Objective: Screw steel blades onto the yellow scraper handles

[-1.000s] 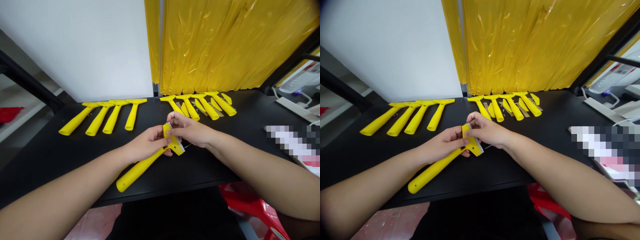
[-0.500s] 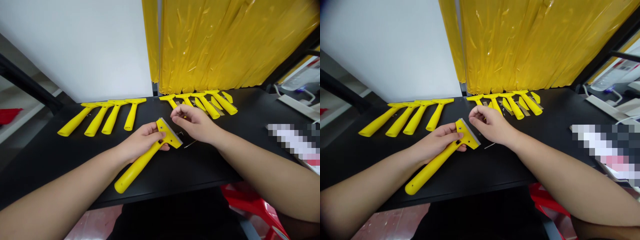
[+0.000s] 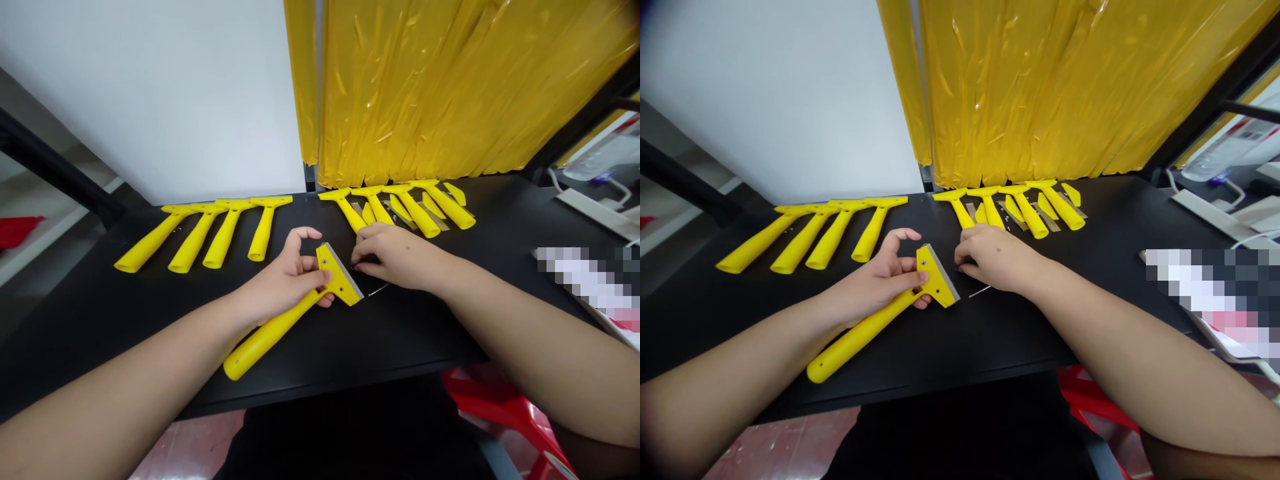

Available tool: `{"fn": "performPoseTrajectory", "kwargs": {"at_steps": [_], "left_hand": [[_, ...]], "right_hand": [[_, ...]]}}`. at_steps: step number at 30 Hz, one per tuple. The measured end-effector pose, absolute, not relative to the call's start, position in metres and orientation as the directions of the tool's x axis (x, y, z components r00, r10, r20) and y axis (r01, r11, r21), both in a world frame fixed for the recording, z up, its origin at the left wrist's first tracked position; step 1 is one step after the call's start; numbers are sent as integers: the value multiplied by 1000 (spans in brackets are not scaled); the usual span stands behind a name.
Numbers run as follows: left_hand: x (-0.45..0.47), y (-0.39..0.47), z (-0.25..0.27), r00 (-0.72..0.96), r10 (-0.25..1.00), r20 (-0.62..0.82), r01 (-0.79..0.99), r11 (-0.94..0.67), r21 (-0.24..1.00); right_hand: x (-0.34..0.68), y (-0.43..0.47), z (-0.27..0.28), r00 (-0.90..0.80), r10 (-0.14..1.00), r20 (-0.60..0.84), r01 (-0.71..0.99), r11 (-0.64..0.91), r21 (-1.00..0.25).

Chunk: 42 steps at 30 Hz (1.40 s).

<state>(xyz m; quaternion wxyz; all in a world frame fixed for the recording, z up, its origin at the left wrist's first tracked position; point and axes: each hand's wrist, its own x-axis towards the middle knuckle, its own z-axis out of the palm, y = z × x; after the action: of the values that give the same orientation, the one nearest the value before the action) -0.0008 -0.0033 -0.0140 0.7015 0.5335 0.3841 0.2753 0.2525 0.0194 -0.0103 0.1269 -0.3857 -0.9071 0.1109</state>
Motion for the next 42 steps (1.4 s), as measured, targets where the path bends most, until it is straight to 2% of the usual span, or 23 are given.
{"fn": "performPoseTrajectory", "kwargs": {"at_steps": [5,12,17,18,20,22,24,28,34,36,39,42], "left_hand": [[0,-2,-15,571,788,-229,38,254,967],[-2,0,-16,545,808,-223,37,242,969],[-2,1,-16,533,814,-232,48,244,969],[-1,1,-15,529,816,-231,48,243,969],[-1,1,-15,519,824,-227,47,238,970],[-1,2,-15,506,834,-222,45,231,972],[-1,2,-16,489,845,-218,40,227,973],[-1,2,-19,477,852,-214,23,232,973],[1,1,-19,460,865,-200,8,222,975],[2,0,-18,441,877,-190,-3,213,977],[4,-1,-16,426,891,-160,-37,194,980],[5,-3,-13,424,897,-121,-73,167,983]], "right_hand": [[248,16,-8,-660,740,129,694,667,-272],[245,15,-9,-709,693,135,643,713,-281],[243,14,-8,-686,713,144,662,694,-284],[243,14,-7,-662,732,165,668,675,-314],[243,12,-5,-593,777,212,640,614,-461],[242,9,-4,-554,803,220,534,546,-646],[240,6,-4,-580,788,207,434,514,-740],[236,4,-7,-625,752,209,409,544,-733],[232,8,-16,-585,787,197,388,485,-784],[231,9,-20,-554,813,179,332,413,-848],[227,10,-22,-534,845,38,195,166,-967],[224,8,-21,-529,845,-77,69,-47,-996]]}}
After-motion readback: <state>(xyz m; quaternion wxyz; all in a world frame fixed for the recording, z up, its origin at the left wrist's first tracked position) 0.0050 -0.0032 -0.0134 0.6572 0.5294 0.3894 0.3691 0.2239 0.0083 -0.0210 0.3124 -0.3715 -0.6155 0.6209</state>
